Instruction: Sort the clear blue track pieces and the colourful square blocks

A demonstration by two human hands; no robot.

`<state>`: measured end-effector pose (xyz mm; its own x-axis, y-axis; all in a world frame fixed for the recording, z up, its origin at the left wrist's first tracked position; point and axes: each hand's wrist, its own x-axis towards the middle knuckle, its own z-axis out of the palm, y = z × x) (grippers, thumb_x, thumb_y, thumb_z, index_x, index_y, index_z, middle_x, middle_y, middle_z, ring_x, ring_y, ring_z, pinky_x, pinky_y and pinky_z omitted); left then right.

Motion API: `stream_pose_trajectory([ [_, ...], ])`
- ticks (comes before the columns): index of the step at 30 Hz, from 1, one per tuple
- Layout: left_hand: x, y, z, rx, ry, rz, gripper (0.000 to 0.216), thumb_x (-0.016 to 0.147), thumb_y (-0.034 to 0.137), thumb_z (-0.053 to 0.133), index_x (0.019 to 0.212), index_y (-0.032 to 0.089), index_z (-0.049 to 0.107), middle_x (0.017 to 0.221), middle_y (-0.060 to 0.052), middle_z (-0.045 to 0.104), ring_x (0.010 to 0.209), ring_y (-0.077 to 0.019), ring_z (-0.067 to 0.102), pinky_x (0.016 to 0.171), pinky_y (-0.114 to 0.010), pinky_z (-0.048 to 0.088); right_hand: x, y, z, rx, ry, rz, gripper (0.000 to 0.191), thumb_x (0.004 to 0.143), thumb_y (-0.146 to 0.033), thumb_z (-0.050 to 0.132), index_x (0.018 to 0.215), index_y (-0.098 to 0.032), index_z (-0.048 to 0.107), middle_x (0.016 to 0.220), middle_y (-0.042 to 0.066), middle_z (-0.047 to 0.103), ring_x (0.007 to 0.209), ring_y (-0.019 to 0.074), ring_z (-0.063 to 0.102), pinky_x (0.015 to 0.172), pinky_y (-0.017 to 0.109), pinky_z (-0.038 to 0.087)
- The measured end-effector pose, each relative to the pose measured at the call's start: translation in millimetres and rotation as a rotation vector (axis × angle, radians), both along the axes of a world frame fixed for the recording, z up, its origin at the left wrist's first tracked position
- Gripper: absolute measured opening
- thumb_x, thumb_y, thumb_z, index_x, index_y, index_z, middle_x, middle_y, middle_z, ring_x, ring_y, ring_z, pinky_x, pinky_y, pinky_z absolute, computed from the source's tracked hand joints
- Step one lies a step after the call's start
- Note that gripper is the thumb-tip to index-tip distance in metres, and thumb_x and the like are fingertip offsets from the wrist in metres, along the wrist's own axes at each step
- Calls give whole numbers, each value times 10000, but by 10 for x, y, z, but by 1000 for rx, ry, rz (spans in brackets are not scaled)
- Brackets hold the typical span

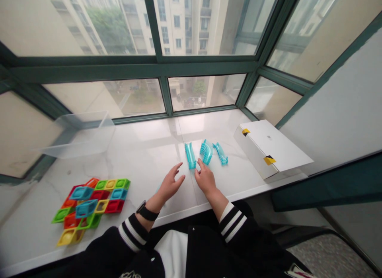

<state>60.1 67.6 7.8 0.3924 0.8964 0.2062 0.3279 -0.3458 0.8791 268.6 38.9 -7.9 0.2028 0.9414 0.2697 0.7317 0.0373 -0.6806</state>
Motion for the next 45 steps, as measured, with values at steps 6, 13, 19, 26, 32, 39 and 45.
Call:
stream_pose_trajectory([
  [6, -810, -107, 115, 106, 124, 221, 417, 987, 344, 564, 1387, 230, 598, 1398, -107, 661, 1283, -262, 643, 1042, -464, 573, 134, -266, -162, -74, 67, 58, 374, 918, -209, 561, 1284, -207, 636, 1051, 59, 772, 689, 166, 698, 807, 344, 598],
  [13, -1440, -707, -127, 41, 239, 365, 312, 995, 449, 542, 1139, 214, 689, 1083, -77, 715, 858, -218, 697, 705, -356, 587, -16, -427, -236, -123, 5, 303, 303, 917, -130, 582, 1181, -213, 705, 1049, 61, 754, 831, 188, 698, 889, 351, 576],
  [19, -1365, -986, -308, 103, 348, 230, 281, 931, 424, 665, 1146, 245, 694, 1093, -75, 744, 982, -271, 710, 902, -455, 583, -496, -265, -178, -92, -34, 584, 518, 891, -74, 637, 1379, -247, 649, 1394, 110, 661, 1245, 247, 653, 1107, 412, 520],
  [26, -1274, -789, -343, 141, 331, 226, 287, 981, 274, 534, 1234, 232, 663, 1159, -90, 736, 1029, -265, 701, 956, -470, 573, -719, -129, -197, -85, -192, 702, 432, 876, -41, 676, 1250, -252, 732, 1402, 105, 665, 1243, 270, 636, 1086, 437, 520],
  [32, -1223, -743, -314, 145, 210, 426, 351, 973, 314, 543, 1302, 207, 607, 1189, -110, 680, 942, -242, 668, 900, -448, 590, -506, -293, -221, -85, -187, 564, 239, 886, -131, 752, 1102, -233, 774, 1063, 71, 715, 1022, 235, 671, 943, 361, 541],
  [39, -933, -977, -196, -81, 166, 151, 296, 965, 310, 520, 1206, 224, 668, 1067, -68, 727, 770, -188, 660, 796, -371, 589, -413, -482, -224, -35, -160, 620, 243, 901, -106, 727, 1087, -250, 786, 1020, 61, 739, 976, 227, 681, 902, 350, 517],
  [45, -774, -1061, -176, -175, 220, 70, 373, 937, 303, 567, 1287, 223, 668, 1040, -58, 771, 746, -191, 683, 807, -364, 584, -483, -492, -224, -18, -170, 617, 206, 882, -97, 730, 999, -256, 788, 994, 45, 754, 960, 216, 689, 894, 347, 503],
])
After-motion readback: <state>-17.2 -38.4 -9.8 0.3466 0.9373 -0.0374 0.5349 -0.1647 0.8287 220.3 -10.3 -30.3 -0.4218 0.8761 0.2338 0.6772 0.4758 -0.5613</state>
